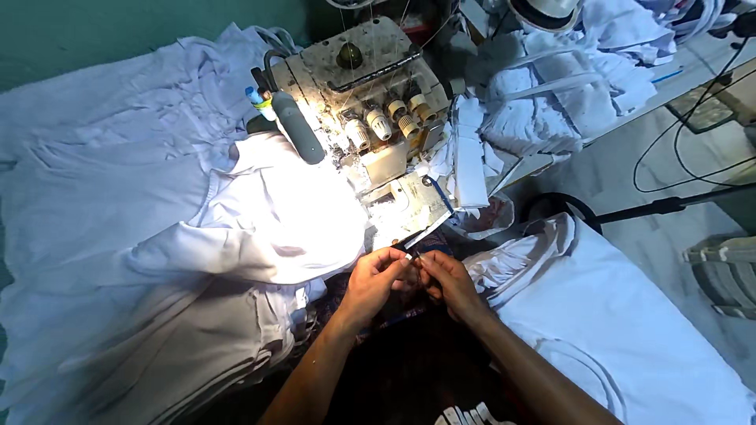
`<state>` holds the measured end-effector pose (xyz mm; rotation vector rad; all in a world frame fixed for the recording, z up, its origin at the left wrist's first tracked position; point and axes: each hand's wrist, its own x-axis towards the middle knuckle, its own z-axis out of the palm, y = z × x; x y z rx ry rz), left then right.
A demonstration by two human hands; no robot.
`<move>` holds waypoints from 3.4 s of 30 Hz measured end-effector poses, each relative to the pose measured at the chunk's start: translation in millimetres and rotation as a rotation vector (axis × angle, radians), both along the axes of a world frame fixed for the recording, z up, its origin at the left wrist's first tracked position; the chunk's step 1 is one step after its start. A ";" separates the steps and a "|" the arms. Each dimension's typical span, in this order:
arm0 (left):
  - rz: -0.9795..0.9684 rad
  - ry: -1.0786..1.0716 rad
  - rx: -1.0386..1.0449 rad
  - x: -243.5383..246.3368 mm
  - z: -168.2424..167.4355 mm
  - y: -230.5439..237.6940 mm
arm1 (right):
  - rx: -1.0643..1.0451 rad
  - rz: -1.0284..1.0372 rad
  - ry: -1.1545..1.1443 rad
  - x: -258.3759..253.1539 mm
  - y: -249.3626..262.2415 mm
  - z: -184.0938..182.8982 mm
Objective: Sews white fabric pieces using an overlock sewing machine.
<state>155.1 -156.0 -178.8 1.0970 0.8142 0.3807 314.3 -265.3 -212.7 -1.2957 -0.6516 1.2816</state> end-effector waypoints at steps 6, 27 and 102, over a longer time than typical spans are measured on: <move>0.415 -0.295 -0.219 14.7 19.0 -13.5 | 0.175 -0.209 0.102 -38.4 24.5 30.3; -0.202 0.332 0.687 -66.8 101.6 51.6 | 0.325 0.803 -0.542 22.4 106.7 112.9; -0.196 0.684 1.720 -63.5 46.8 109.2 | 0.241 -0.065 -0.044 -53.6 93.3 55.8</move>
